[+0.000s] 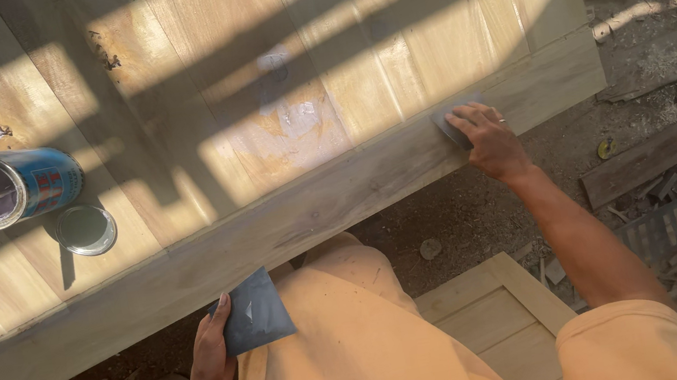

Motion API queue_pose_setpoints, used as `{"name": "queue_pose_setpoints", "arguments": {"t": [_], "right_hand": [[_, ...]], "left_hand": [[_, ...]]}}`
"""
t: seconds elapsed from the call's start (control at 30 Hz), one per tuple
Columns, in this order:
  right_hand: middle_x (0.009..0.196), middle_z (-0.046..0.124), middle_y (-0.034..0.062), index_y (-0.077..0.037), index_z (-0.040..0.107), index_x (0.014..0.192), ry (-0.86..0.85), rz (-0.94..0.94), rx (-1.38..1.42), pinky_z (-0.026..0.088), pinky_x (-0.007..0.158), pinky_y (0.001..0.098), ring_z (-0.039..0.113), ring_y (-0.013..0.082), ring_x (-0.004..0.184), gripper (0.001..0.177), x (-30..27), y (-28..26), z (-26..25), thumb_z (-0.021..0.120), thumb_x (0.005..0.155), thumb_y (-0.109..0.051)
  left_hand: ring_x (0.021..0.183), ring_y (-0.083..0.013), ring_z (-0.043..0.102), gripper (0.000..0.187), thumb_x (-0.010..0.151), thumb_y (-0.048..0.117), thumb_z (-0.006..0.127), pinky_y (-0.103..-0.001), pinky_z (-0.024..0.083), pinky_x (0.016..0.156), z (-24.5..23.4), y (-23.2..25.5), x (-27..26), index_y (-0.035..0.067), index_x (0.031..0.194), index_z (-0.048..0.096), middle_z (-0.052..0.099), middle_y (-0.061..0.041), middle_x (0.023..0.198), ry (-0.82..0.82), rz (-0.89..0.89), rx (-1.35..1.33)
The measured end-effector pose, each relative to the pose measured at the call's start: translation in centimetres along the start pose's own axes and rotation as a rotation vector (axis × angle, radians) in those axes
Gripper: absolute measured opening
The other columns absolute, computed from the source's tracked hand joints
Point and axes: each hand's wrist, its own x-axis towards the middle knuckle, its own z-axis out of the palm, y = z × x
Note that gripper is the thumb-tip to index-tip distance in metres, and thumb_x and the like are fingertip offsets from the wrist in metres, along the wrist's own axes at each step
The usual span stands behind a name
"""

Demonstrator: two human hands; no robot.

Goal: The person sands a large wooden board using a sanding block, moving along the edges and surface. A dog briefly appears and is petted before the person resumes sanding.

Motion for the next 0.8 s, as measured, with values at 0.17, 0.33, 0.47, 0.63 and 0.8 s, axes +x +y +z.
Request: {"name": "queue_pose_setpoints", "arguments": {"t": [0.17, 0.33, 0.47, 0.63, 0.8], "right_hand": [[0.146, 0.056, 0.0037, -0.015, 0.064, 0.139, 0.021, -0.014, -0.015, 0.036, 0.123, 0.0500, 0.045, 0.0251, 0.144, 0.059, 2.1, 0.4, -0.3, 0.060, 0.084, 0.007], [0.148, 0.057, 0.0065, -0.014, 0.063, 0.139, 0.044, 0.007, -0.022, 0.038, 0.121, 0.0472, 0.045, 0.0285, 0.143, 0.063, 0.4, -0.2, 0.4, 0.060, 0.082, 0.010], [0.148, 0.058, 0.0051, -0.016, 0.064, 0.140, 0.040, 0.022, -0.005, 0.038, 0.120, 0.0468, 0.046, 0.0279, 0.143, 0.063, 0.0, -0.1, 0.4, 0.061, 0.083, 0.010], [0.147, 0.058, 0.0025, -0.018, 0.064, 0.137, 0.030, 0.030, 0.006, 0.039, 0.120, 0.0502, 0.045, 0.0252, 0.144, 0.059, 2.0, 1.7, -0.4, 0.061, 0.083, 0.005], [0.151, 0.056, 0.0068, -0.014, 0.062, 0.143, 0.046, 0.052, -0.039, 0.041, 0.116, 0.0507, 0.043, 0.0283, 0.146, 0.066, 0.2, 4.5, -0.3, 0.055, 0.083, 0.011]], "left_hand": [[0.096, -0.0138, 0.067, 0.039, 0.101, 0.035, 0.057, -0.032, 0.052, 0.085, 1.8, 0.7, -1.1, 0.001, 0.116, 0.069, 0.072, -0.005, 0.107, 0.014, -0.007, 0.000], [0.089, -0.0163, 0.068, 0.040, 0.102, 0.037, 0.058, -0.033, 0.054, 0.081, 1.6, 0.4, -0.6, -0.001, 0.107, 0.070, 0.074, -0.009, 0.100, -0.042, 0.004, 0.042], [0.088, -0.0140, 0.066, 0.039, 0.104, 0.037, 0.059, -0.032, 0.054, 0.080, 1.5, 0.4, -0.3, 0.000, 0.106, 0.070, 0.072, -0.007, 0.099, -0.049, -0.012, 0.050], [0.088, -0.0135, 0.067, 0.036, 0.102, 0.036, 0.059, -0.031, 0.054, 0.080, 1.2, 0.1, -0.6, 0.002, 0.106, 0.071, 0.073, -0.006, 0.100, -0.014, 0.011, -0.022], [0.088, -0.0137, 0.066, 0.035, 0.104, 0.035, 0.059, -0.032, 0.053, 0.079, 1.1, -0.5, -0.8, 0.002, 0.106, 0.070, 0.072, -0.006, 0.099, -0.012, 0.023, 0.009]]}}
